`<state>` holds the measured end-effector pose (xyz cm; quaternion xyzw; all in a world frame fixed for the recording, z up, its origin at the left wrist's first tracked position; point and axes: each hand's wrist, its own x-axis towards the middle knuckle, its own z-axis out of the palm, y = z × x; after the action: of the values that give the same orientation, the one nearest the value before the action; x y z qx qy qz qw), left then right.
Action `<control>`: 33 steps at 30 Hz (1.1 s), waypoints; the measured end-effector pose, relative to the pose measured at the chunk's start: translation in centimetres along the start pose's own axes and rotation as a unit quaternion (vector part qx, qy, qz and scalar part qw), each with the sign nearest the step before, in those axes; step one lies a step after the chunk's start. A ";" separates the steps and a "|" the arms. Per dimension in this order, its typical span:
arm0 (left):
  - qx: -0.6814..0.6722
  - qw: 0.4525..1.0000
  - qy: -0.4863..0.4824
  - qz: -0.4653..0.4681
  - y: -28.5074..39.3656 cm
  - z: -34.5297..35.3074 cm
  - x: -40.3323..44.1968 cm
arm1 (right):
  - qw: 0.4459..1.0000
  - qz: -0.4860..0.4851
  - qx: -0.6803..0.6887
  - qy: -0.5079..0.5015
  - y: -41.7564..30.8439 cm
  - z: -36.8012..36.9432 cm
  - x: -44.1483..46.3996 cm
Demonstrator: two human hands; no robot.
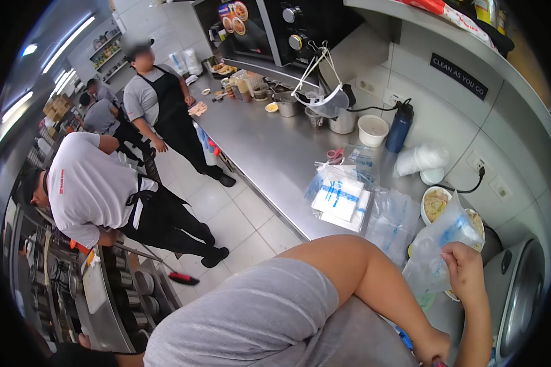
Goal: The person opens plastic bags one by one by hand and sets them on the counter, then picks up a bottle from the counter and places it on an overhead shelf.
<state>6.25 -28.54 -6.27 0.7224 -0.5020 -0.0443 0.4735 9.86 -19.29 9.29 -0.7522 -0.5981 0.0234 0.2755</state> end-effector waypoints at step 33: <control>0.124 0.980 -0.151 -0.032 9.9 3.2 -23.8 | 0.982 -0.176 -0.043 -0.055 -18.6 24.7 16.7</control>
<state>-13.94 -12.80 -10.64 0.7762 -0.5461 -0.1055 0.2970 -10.88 7.93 1.49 -0.6440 -0.7358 -0.0104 0.2093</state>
